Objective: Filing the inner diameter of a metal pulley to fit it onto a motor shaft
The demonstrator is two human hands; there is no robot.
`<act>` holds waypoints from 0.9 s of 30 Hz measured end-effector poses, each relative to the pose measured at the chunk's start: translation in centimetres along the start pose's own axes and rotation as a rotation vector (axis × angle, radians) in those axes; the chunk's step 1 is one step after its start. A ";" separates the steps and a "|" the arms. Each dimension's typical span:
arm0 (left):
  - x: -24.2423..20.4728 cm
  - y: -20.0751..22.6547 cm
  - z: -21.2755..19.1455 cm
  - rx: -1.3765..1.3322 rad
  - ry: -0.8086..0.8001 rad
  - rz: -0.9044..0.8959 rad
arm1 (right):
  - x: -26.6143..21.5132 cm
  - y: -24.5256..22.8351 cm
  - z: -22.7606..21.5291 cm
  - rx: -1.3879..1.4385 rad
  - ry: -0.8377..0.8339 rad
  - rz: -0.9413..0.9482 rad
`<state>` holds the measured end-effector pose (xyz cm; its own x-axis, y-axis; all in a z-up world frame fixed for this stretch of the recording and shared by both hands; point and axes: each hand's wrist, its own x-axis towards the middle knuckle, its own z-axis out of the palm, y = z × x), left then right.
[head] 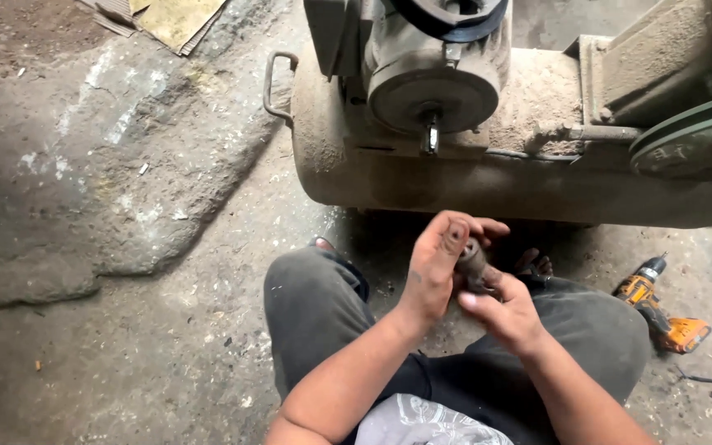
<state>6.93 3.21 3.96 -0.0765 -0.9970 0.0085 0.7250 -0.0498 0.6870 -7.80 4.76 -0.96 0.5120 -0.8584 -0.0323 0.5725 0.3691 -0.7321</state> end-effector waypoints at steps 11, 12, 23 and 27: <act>0.7 2.3 2.6 -0.002 0.042 -0.042 | -1.3 0.5 -4.0 -0.860 0.055 -0.096; 0.7 2.2 2.3 -0.001 0.039 -0.042 | -0.3 -0.7 -2.2 -0.861 0.056 -0.099; 1.4 2.9 0.4 -0.008 -0.552 -0.054 | -0.5 -2.7 -2.1 0.126 -0.138 0.334; 1.4 1.3 0.9 0.203 -0.318 -0.100 | 0.5 -2.3 -1.4 -1.165 0.067 -0.187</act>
<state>7.13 1.76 5.51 -0.3713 -0.9183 0.1372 0.5552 -0.1012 0.8255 -9.76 2.97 -0.23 0.4281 -0.8942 0.1311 -0.3117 -0.2823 -0.9073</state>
